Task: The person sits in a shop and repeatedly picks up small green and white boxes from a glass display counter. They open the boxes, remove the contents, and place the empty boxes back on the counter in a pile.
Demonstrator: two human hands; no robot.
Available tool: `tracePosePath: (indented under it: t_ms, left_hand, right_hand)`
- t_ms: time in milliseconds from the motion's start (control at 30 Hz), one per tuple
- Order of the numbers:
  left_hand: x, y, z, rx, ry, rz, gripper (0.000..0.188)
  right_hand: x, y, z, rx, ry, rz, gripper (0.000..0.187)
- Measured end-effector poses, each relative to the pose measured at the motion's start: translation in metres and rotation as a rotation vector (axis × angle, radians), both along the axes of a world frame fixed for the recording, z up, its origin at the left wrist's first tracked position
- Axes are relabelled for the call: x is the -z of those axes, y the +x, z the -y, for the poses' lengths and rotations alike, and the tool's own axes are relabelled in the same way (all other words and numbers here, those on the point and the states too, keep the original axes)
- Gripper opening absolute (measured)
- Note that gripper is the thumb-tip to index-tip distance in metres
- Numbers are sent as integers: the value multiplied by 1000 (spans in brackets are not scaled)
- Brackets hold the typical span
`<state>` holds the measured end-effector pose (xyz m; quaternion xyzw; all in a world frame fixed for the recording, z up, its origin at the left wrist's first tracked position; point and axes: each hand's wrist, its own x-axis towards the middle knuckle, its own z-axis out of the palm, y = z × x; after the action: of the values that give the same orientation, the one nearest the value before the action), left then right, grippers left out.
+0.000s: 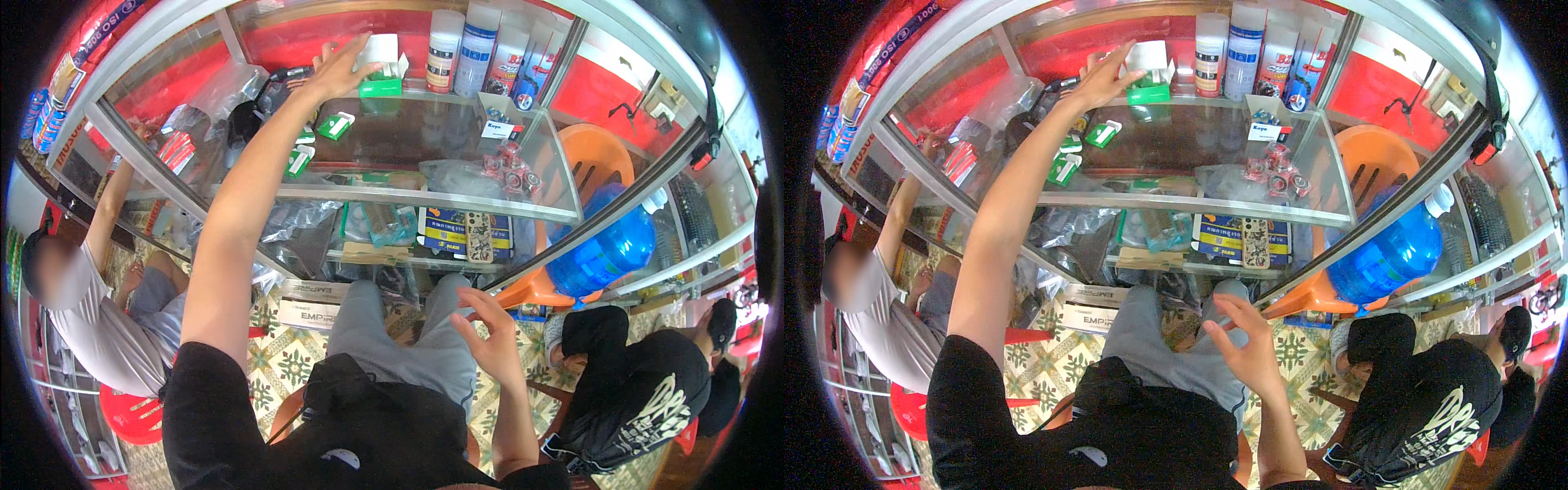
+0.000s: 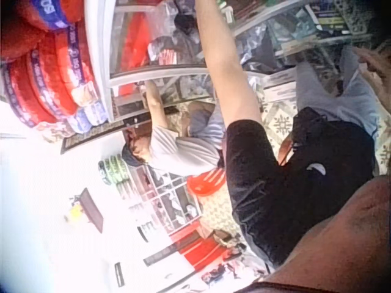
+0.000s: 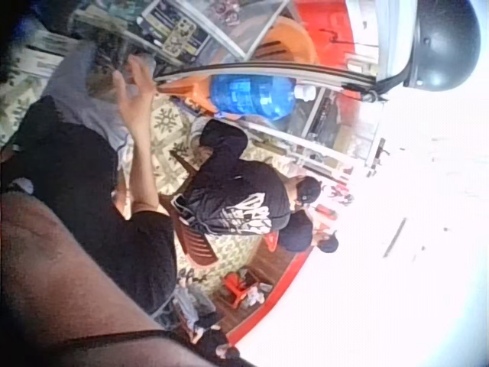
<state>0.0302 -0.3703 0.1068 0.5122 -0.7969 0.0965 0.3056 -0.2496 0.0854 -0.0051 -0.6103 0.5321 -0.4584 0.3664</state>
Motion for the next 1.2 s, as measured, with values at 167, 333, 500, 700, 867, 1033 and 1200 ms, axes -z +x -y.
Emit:
tracePosePath:
  t_ms: [167,333,500,700,867,1033,1200]
  left_hand:
    - [5,37,-49,205,89,127,73]
    - [22,61,-108,96,294,357,72]
    - [27,56,-114,-25,344,446,65]
    - [26,44,-114,242,148,42,54]
    - [27,1,-206,734,612,-614,53]
    - [62,-5,-304,1071,1402,-1348,76]
    - [111,-16,-379,1190,1735,-1664,77]
  right_hand:
    - [24,-17,-13,44,114,18,27]
    - [28,-13,-5,69,76,-7,20]
    - [-2,3,15,13,-16,-69,19]
    - [-29,4,19,45,-124,-127,18]
    - [-38,-32,42,253,-279,-278,21]
    - [-60,-68,95,465,-322,-542,24]
    - [-54,-118,163,447,-445,-767,29]
